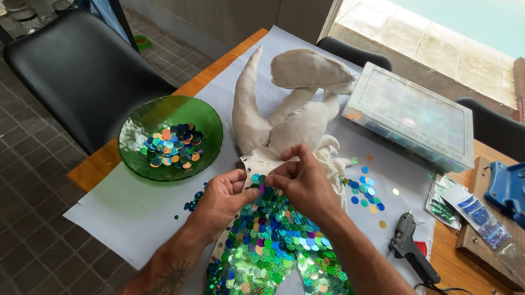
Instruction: Applying sequins to a fabric object using a hot glue gun
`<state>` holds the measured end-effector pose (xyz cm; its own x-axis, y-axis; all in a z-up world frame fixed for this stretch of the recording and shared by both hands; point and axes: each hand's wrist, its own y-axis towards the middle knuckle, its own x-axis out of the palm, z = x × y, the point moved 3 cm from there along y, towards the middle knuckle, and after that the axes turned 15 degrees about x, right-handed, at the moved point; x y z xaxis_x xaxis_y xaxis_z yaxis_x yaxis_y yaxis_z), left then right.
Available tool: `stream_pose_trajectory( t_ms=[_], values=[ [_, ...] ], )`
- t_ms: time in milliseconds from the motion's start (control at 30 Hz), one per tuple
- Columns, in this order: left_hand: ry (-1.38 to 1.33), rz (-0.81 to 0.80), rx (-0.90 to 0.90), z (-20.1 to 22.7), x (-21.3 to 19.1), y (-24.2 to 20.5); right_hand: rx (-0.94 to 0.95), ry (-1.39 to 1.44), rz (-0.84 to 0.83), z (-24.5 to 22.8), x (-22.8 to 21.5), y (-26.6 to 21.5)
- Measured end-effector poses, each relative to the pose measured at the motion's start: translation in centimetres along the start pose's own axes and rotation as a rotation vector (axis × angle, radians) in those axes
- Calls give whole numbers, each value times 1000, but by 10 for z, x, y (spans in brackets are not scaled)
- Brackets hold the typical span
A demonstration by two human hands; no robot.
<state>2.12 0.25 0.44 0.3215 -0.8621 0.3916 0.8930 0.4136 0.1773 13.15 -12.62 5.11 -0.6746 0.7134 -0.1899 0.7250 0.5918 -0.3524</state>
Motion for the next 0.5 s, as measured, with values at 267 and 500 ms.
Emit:
stream_pose_trajectory(
  t_ms=[267,500],
  values=[
    [17,-6,1,1,0,-2,15,157,30,14,-2,6],
    [7,6,10,-1,-1,-2,-97,90,-13,8,-9,-20]
  ],
)
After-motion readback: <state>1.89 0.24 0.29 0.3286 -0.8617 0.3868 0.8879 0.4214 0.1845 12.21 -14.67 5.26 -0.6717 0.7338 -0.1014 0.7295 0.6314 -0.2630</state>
